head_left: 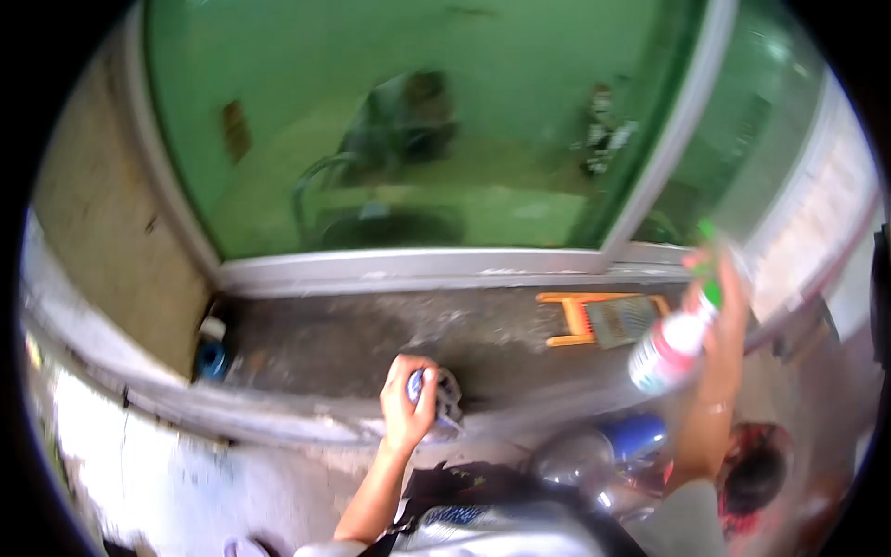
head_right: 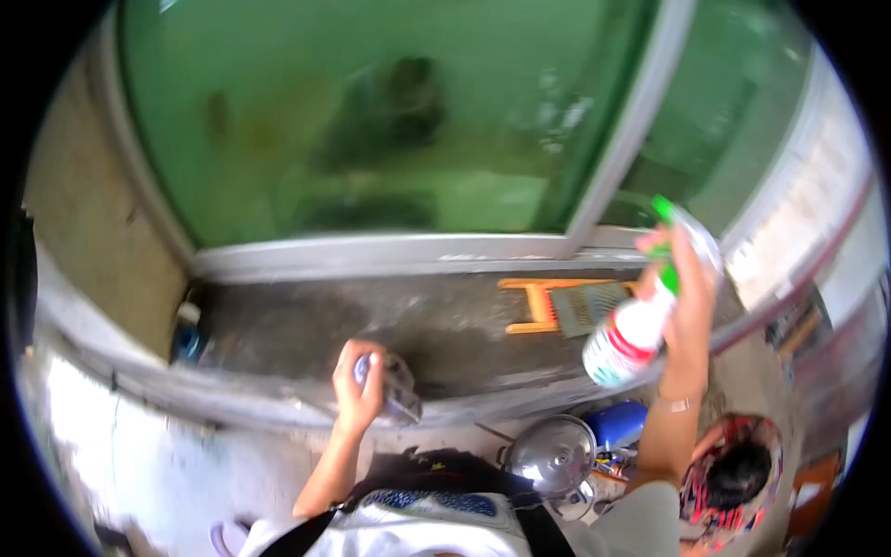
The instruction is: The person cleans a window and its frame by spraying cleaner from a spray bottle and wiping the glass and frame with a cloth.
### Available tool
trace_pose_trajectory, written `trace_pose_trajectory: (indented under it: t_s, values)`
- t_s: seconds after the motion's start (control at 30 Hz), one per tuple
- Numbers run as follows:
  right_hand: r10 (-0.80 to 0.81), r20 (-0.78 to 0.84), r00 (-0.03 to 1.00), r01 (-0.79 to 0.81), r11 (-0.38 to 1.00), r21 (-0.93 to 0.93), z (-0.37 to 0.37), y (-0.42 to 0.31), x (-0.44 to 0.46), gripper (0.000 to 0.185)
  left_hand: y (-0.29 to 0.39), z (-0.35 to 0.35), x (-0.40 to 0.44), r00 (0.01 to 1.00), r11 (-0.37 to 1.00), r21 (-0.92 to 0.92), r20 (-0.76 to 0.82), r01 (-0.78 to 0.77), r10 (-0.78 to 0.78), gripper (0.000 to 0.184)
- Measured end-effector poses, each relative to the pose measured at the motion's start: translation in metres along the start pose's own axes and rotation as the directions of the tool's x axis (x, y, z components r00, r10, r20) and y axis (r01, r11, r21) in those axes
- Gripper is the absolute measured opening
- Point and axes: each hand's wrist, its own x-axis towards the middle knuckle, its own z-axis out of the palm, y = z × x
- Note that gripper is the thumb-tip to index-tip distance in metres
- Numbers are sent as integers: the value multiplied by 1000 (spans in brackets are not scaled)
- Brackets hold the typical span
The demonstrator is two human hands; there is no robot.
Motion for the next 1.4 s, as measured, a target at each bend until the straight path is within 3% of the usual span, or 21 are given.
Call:
trace_pose_trajectory:
  t_s: [0.07, 0.13, 0.3, 0.53, 0.67, 0.8, 0.87, 0.93, 1.07, 1.17, 1.27, 1.4]
  values:
    - [54, 24, 998, -55, 998, 41, -15, 24, -26, 32, -4, -11, -4, 991, 989, -70, -14, 128, -130, 11]
    - [29, 96, 995, -33, 999, 43, -27, 53, -52, 33, 5, -22, -5, 942, 912, -265, -32, 315, -335, 17]
    - [177, 89, 980, -184, 980, 78, -28, 88, -119, 31, 6, -41, -10, 915, 896, -292, -130, 334, -383, 24]
    - [360, -106, 927, -351, 931, 94, -23, 100, -155, 32, -1, -35, -21, 900, 854, -335, -37, 399, -435, 28]
    - [343, -95, 935, -337, 939, 68, -13, 95, -159, 33, -5, -31, -19, 881, 799, -431, -21, 419, -473, 32]
    - [337, -57, 940, -334, 941, 56, -13, 96, -161, 38, 1, -24, -11, 899, 819, -420, -17, 391, -438, 39]
    - [361, -38, 932, -355, 929, 102, -17, 95, -161, 38, 5, -20, -11, 919, 886, -297, -61, 355, -389, 41]
    - [368, -16, 930, -367, 928, 64, -18, 92, -158, 37, 3, -19, -13, 887, 857, -310, -76, 413, -455, 43]
    - [336, -54, 940, -330, 939, 99, -47, 86, -147, 35, 8, -7, -14, 858, 823, -370, -111, 432, -501, 45]
    - [199, -152, 968, -178, 974, 140, -80, 83, -129, 36, 20, 2, -14, 863, 825, -363, -97, 433, -495, 43]
    - [32, -369, 929, -12, 998, 54, -119, 69, -92, 40, 28, 11, -18, 861, 814, -388, -92, 432, -500, 42]
    - [-143, -504, 852, 89, 988, -130, -171, 65, -26, 44, 35, 28, -24, 843, 801, -387, -101, 456, -528, 42]
